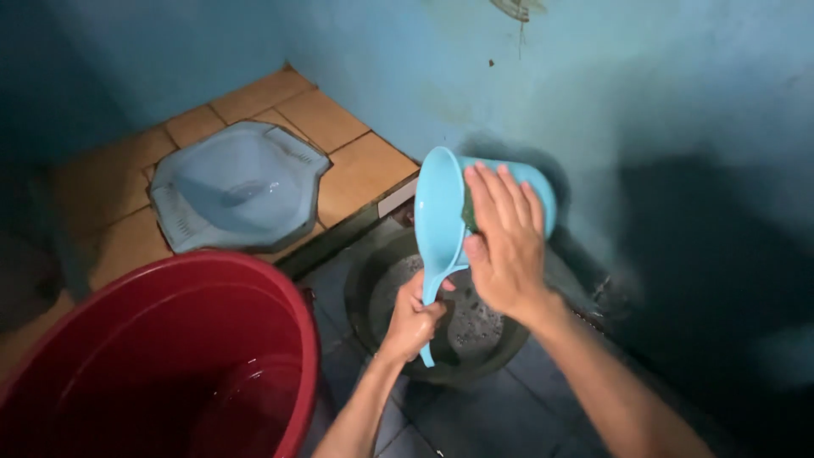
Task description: Scrubbing and rinsing a plastic pitcher and a basin in a bathroom.
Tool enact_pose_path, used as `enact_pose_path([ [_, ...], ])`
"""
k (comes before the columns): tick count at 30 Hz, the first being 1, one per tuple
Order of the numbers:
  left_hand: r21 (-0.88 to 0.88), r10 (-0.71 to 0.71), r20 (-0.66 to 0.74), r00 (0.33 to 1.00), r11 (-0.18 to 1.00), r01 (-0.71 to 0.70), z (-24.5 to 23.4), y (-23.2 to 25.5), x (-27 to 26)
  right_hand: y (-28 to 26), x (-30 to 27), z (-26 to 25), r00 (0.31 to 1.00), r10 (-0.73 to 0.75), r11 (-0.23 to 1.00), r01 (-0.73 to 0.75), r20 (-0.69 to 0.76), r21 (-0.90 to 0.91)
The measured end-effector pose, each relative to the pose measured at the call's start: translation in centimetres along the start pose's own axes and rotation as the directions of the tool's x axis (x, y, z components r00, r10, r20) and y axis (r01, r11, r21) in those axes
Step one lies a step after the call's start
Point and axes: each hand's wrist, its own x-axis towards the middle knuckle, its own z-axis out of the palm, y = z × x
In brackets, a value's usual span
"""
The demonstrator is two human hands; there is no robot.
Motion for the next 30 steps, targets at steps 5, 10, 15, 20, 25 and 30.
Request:
enact_pose_path([
  [5,-0.134,-0.211,-0.007,0.978,0.969,0.208,0.9,1.3,-0.6,4.4,1.2,1.0,0.818,0.379,0.919,-0.386,0.432,-0.076],
  [10,-0.448,-0.273,0.078,0.959,0.85,0.278,1.1,0.9,0.5,-1.0,1.2,-0.6,0.993,-0.07,0.974,0.088,0.095,-0.207],
  [15,0.336,0.427,0.179,0.886,0.82,-0.463,-0.6,0.4,-0.4,5.9,2.2,-0.3,0.549,0.647,0.606,-0.791,0.529,0.079],
  [20,0.733,0.531,0.095,0.842,0.535,-0.42,-1.8,3.3,-0.6,1.8,-0.5,-3.1,0.82,0.386,0.714,-0.555,0.422,0.426],
  [25,0.257,-0.522,0.38,0.764,0.853,0.455,-2.3,1.1,-0.6,2.0,-3.8,-3.2,0.841,0.256,0.621,-0.521,0.477,0.585],
  [30,0.267,-0.089,0.108,0.99,0.962,0.057,1.1,2.6,-2.0,2.9,-5.9,-3.5,0.953,0.125,0.66,-0.288,0.276,0.694],
])
